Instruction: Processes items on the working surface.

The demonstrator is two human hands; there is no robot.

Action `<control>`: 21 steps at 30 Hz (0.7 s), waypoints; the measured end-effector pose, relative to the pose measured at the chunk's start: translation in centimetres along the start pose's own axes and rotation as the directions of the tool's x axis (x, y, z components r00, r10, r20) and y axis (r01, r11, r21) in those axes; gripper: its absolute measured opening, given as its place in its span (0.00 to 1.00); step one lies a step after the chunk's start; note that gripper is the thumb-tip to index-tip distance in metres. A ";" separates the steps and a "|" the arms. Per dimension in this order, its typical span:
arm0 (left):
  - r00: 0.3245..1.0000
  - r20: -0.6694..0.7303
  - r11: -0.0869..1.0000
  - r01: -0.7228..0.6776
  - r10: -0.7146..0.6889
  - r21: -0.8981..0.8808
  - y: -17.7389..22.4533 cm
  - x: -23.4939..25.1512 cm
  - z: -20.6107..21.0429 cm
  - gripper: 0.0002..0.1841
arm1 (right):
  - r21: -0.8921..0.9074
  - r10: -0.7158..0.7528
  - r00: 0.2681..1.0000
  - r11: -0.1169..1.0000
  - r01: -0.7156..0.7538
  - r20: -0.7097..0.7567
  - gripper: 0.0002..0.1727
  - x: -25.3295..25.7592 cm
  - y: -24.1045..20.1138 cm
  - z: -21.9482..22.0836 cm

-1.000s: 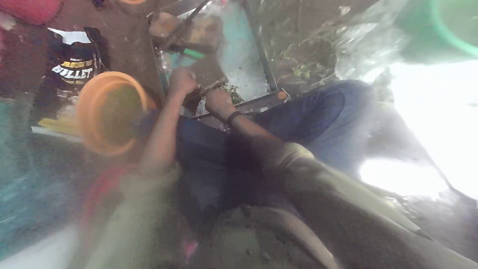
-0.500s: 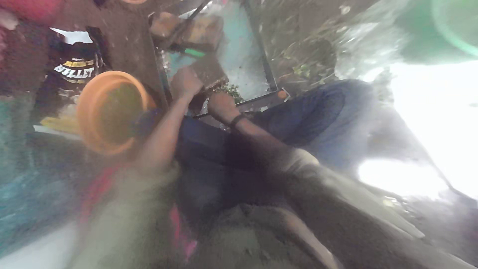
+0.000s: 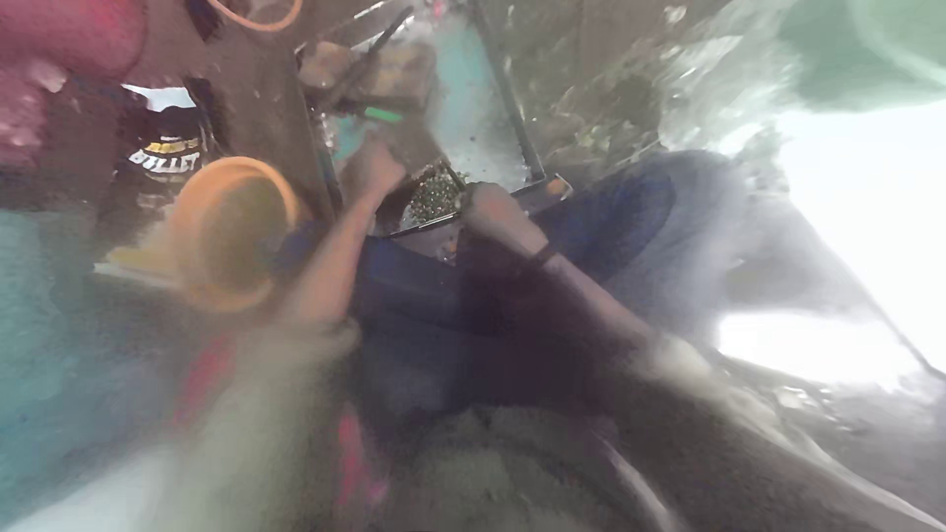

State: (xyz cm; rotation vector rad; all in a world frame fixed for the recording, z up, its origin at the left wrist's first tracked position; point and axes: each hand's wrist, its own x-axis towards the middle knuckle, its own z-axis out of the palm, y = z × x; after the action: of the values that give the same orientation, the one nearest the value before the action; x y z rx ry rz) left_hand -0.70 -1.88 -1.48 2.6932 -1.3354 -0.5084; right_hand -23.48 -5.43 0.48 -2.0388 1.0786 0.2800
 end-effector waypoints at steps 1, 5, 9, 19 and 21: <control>1.000 0.009 1.000 -0.013 0.013 0.014 0.1 0.0 0.1 0.31 | 0.035 0.002 1.000 0.999 -0.002 -0.008 0.17 0.0 0.3 -0.3; 0.985 0.050 0.970 -0.171 0.164 0.173 1.9 -1.3 -0.2 0.27 | 0.125 -0.040 0.997 0.991 0.047 -0.063 0.17 0.2 0.8 -0.9; 0.943 0.125 0.922 -0.328 0.307 0.208 3.2 -2.0 1.4 0.26 | 0.164 -0.042 0.997 0.985 0.052 -0.068 0.15 0.3 1.2 -0.8; 0.902 0.022 0.894 -0.425 0.432 -0.139 3.0 -3.5 1.4 0.15 | 0.307 -0.027 0.985 0.948 0.079 -0.170 0.14 0.4 2.4 -2.8; 0.893 -0.027 0.885 -0.448 0.449 -0.124 3.0 -2.2 2.1 0.20 | 0.318 -0.027 0.984 0.944 0.083 -0.177 0.13 0.5 2.4 -3.0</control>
State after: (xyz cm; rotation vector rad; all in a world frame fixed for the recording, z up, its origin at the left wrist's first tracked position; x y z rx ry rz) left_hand -4.90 -1.82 -2.24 2.1749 -1.7865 -0.5203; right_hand -25.58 -8.73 0.90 -1.8142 1.0882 -0.1000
